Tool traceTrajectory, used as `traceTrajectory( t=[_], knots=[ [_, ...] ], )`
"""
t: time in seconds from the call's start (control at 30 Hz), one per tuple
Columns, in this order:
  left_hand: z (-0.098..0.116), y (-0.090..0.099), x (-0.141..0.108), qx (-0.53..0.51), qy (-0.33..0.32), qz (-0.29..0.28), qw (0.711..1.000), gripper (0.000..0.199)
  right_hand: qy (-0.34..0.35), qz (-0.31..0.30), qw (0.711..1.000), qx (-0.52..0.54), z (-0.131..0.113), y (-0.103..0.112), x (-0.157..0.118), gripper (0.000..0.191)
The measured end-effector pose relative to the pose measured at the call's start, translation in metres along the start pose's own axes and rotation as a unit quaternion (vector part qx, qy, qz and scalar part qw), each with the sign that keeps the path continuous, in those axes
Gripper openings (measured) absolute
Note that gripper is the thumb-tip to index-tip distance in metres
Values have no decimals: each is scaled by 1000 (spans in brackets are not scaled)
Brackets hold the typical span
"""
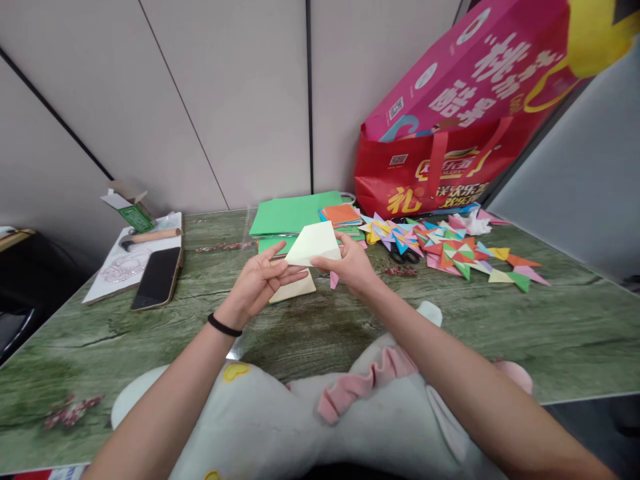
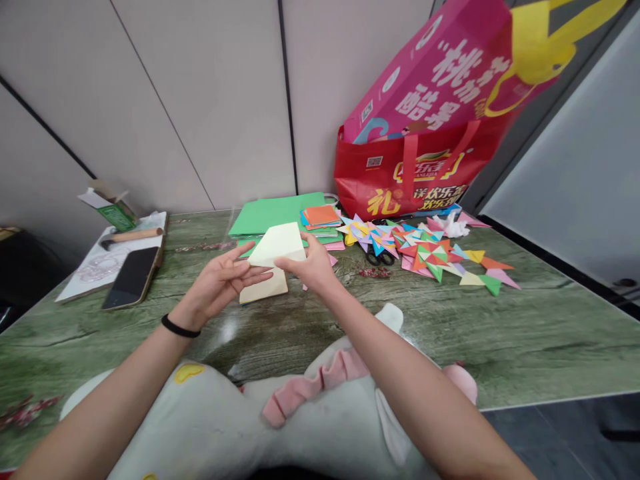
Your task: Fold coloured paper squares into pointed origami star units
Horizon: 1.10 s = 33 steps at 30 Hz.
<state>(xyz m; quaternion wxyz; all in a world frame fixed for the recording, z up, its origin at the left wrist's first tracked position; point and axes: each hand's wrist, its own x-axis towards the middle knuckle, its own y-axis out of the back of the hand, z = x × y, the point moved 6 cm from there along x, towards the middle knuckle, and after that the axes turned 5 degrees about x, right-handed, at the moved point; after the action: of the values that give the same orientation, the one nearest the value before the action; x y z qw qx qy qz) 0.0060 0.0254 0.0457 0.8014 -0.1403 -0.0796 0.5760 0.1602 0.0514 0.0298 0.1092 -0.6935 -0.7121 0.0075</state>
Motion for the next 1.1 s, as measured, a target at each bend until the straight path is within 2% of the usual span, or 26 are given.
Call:
traceTrajectory(
  t=[0.17, 0.33, 0.43, 0.57, 0.67, 0.8, 0.93, 1.1],
  knots=[
    [4, -5, -1, -21, -25, -21, 999, 55, -12, -4, 999, 33, 1, 0, -1, 62],
    [-7, -6, 0, 82, -15, -22, 996, 30, 9, -23, 998, 62, 0, -5, -3, 53],
    [-11, 0, 1, 120, -17, 16, 993, 24, 5, -56, 997, 48, 0, -12, -6, 51],
    [-7, 8, 2, 167, -42, 63, 983, 22, -8, -68, 996, 66, 1, -14, -7, 53],
    [-3, 7, 1, 215, -46, 64, 974, 22, -23, -46, 995, 83, 1, -8, -5, 55],
    [-2, 6, 1, 216, -36, 64, 974, 23, -17, -76, 992, 96, 2, -7, -3, 54],
    [0, 10, 2, 205, -48, 92, 973, 25, -8, -110, 990, 91, 2, -14, -4, 44],
    [4, 13, 1, 234, -76, 127, 961, 25, -34, -85, 996, 20, 2, -17, -8, 26]
  ],
)
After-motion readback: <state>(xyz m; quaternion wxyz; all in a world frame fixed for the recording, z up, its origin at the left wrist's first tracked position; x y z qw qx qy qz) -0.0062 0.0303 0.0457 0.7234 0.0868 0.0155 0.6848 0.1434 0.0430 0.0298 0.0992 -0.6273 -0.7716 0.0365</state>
